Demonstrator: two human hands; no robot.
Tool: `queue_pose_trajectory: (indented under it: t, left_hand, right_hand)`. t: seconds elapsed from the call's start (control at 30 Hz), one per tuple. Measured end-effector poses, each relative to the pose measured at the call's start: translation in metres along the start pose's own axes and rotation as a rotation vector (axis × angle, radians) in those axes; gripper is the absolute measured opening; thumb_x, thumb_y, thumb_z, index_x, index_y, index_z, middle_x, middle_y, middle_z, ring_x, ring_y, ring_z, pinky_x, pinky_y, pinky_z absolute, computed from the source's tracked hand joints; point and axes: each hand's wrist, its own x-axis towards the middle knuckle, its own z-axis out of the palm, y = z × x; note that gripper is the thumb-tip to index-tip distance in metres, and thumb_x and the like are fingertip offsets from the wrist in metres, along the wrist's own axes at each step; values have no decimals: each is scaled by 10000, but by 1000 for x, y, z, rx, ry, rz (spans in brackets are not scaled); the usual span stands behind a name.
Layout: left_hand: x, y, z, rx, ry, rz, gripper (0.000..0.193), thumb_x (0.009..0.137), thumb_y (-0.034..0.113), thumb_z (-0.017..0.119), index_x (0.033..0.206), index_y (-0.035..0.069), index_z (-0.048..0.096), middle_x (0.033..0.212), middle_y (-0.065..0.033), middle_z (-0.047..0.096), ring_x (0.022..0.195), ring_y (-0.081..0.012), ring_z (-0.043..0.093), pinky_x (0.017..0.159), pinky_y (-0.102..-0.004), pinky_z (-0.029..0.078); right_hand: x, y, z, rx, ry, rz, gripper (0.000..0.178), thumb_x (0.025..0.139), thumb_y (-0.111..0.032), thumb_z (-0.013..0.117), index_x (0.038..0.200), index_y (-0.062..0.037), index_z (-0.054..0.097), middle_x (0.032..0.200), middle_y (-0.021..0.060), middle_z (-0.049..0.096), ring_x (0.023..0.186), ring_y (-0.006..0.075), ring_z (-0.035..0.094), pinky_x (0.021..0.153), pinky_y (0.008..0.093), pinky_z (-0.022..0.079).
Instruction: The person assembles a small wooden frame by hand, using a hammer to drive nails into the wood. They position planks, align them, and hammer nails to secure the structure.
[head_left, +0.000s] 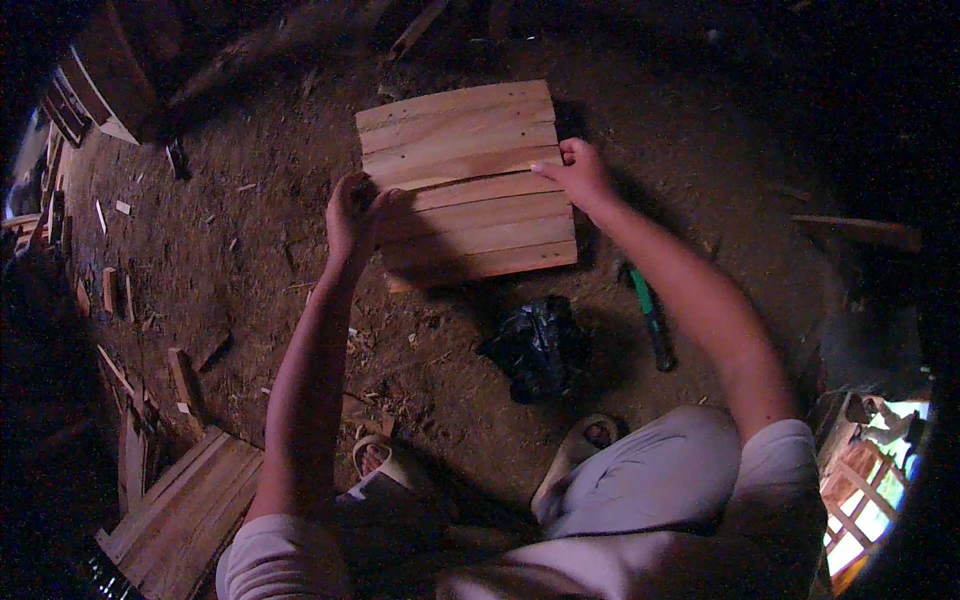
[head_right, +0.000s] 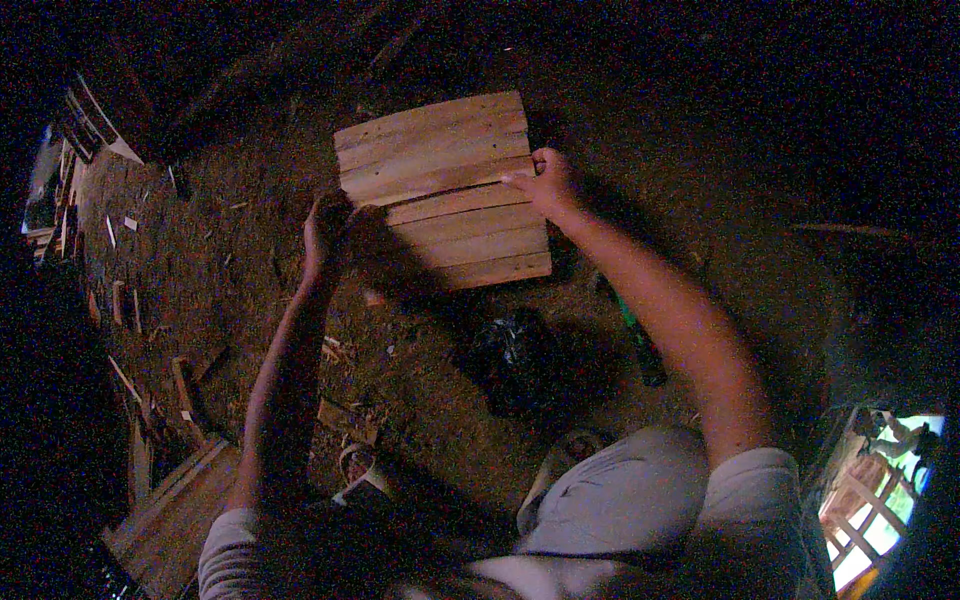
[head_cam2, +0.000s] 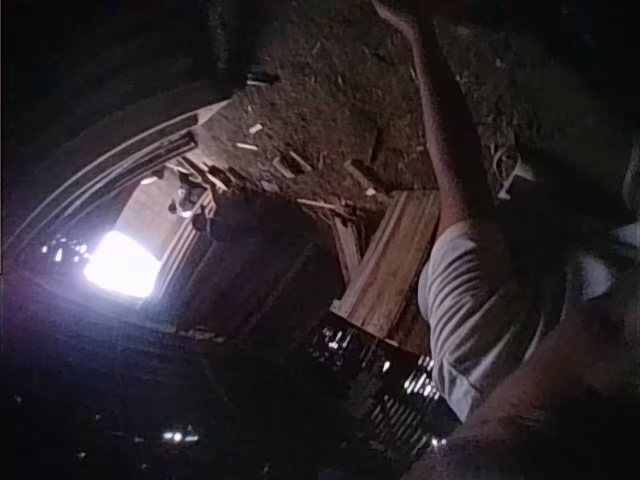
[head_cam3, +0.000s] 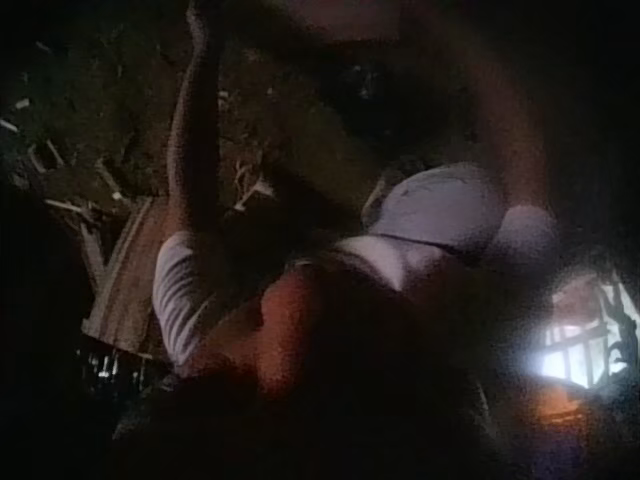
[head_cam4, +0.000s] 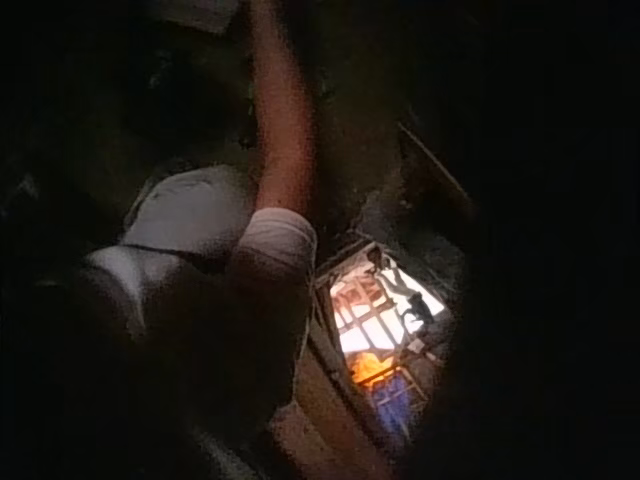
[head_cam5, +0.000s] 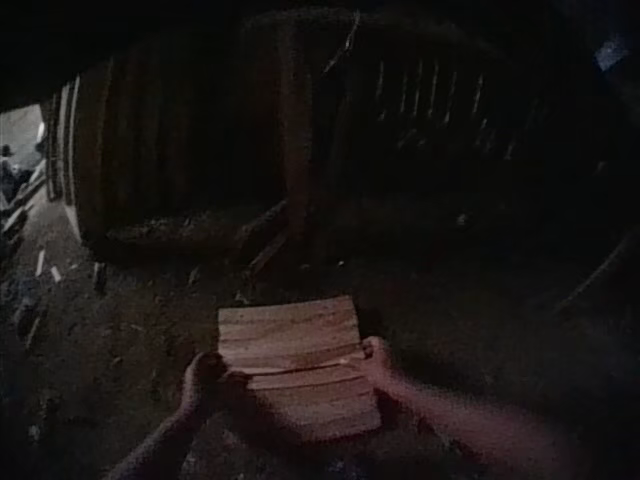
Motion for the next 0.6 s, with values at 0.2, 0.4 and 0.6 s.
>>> queue_pose_trajectory:
  t: [0.2, 0.4, 0.6]
  left_hand:
    - [-1, -2, -10, -37, 4, -72, 460, 791, 119, 804, 1152, -13, 552, 1024, -112, 659, 877, -165, 626, 781, -298, 519]
    - [-22, 55, 7, 112, -117, -179, 447, 798, 112, 795, 1155, -26, 564, 1031, -121, 687, 929, -185, 652, 791, -314, 518]
    - [-15, -3, 1, -63, -134, -323, 391, 846, 205, 758, 1135, -5, 597, 1015, -111, 697, 915, -173, 647, 820, -320, 498]
  right_hand:
    - [-3, -24, 3, 67, -93, 125, 554, 692, -257, 870, 1072, 8, 564, 971, 113, 654, 864, 210, 627, 770, 354, 522]
    - [-12, -18, -1, 0, -59, 102, 592, 699, -269, 866, 1099, 10, 531, 1028, 140, 620, 949, 251, 606, 830, 396, 506]
    - [-12, -9, 7, 5, 0, 112, 594, 773, -296, 809, 1183, 9, 506, 1033, 133, 651, 935, 206, 628, 822, 360, 510]
